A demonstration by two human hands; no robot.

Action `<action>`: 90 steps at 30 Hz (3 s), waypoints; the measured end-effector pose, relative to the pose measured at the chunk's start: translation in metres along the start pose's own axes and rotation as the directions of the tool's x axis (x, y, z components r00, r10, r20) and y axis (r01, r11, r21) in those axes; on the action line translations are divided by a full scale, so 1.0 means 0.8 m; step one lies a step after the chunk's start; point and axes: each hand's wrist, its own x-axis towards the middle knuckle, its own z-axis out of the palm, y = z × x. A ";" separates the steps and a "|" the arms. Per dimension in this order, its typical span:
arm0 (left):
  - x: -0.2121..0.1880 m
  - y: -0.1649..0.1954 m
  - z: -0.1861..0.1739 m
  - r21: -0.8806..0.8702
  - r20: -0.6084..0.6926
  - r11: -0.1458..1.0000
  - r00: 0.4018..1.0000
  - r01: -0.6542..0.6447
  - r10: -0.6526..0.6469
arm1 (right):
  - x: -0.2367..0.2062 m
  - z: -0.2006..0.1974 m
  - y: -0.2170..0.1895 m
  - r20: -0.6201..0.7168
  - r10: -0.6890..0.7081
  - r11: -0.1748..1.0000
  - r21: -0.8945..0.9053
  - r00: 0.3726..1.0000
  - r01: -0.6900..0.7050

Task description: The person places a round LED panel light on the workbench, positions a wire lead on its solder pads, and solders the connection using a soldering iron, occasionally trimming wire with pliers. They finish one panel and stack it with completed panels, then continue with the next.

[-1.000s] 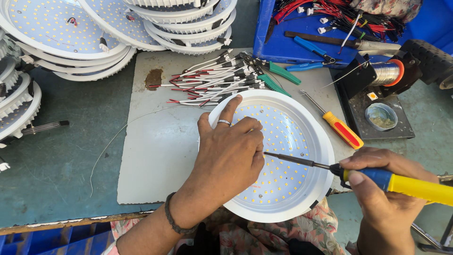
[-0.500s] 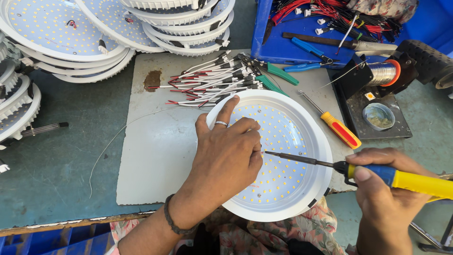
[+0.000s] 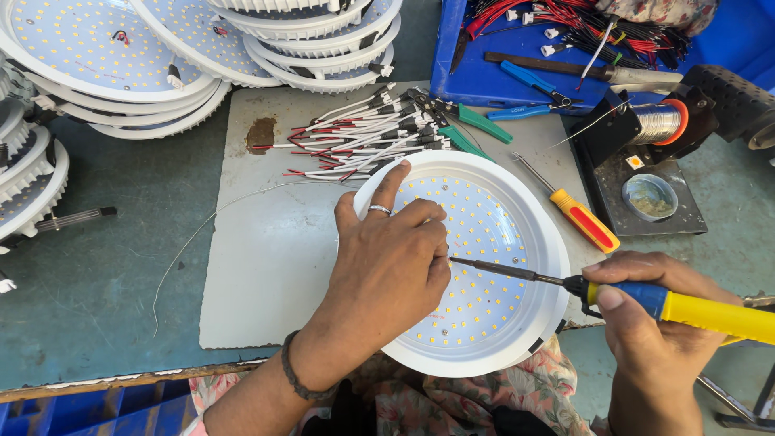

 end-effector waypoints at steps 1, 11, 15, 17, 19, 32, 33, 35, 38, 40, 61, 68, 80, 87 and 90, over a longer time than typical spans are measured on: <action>0.000 0.000 0.000 -0.002 0.002 1.000 1.000 0.002 -0.002 | -0.001 0.000 0.002 -0.013 -0.015 1.000 0.016 1.000 0.015; 0.000 0.003 -0.002 0.029 -0.020 1.000 1.000 -0.007 0.008 | -0.014 -0.015 0.026 -0.130 -0.119 0.978 0.156 0.984 0.139; 0.002 0.004 -0.004 0.056 0.030 0.998 0.999 0.012 -0.014 | -0.007 -0.014 0.035 -0.174 -0.183 0.915 0.329 0.968 0.232; 0.001 0.001 -0.003 0.064 0.050 0.998 0.998 0.029 -0.032 | -0.007 -0.015 0.042 -0.200 -0.200 0.900 0.349 0.959 0.261; -0.001 -0.002 0.000 0.049 0.041 0.999 0.999 0.020 -0.022 | -0.008 -0.020 0.052 -0.245 -0.223 0.905 0.308 0.943 0.294; -0.023 -0.069 0.060 0.233 -0.062 0.971 0.996 -0.052 0.068 | 0.040 -0.111 0.142 -0.152 -0.432 0.788 -0.542 0.889 0.291; -0.022 -0.075 0.064 0.256 -0.032 0.966 0.998 -0.045 0.055 | 0.045 -0.111 0.147 -0.112 -0.433 0.769 -0.563 0.894 0.303; -0.021 -0.087 0.069 0.277 -0.002 0.959 0.998 -0.059 0.062 | 0.051 -0.111 0.154 -0.082 -0.398 0.765 -0.579 0.914 0.281; -0.019 -0.101 0.075 0.282 0.000 0.953 0.993 -0.113 0.118 | 0.056 -0.111 0.162 -0.135 -0.314 0.783 -0.597 0.940 0.175; -0.017 -0.105 0.079 0.307 -0.004 0.943 0.990 -0.131 0.138 | 0.057 -0.111 0.167 -0.194 -0.293 0.764 -0.636 0.936 0.107; -0.013 -0.097 0.077 0.272 -0.037 0.956 0.991 -0.113 0.127 | 0.066 -0.106 0.172 -0.092 -0.276 0.717 -0.682 0.957 0.142; -0.014 -0.094 0.077 0.319 0.019 0.942 0.995 -0.101 0.100 | 0.065 -0.104 0.164 -0.181 -0.225 0.900 -0.415 0.957 0.133; -0.007 -0.023 0.040 0.287 0.032 0.957 0.998 0.037 -0.049 | 0.027 -0.054 0.055 -0.131 -0.031 0.892 0.445 0.991 0.087; -0.018 -0.009 -0.006 0.090 0.008 0.995 0.999 0.040 -0.041 | 0.000 0.045 -0.010 0.332 -0.272 0.962 0.055 0.903 0.269; -0.023 -0.009 -0.018 0.037 -0.073 0.999 0.997 0.023 -0.020 | 0.002 0.074 -0.027 0.474 -0.208 0.978 0.086 0.856 0.190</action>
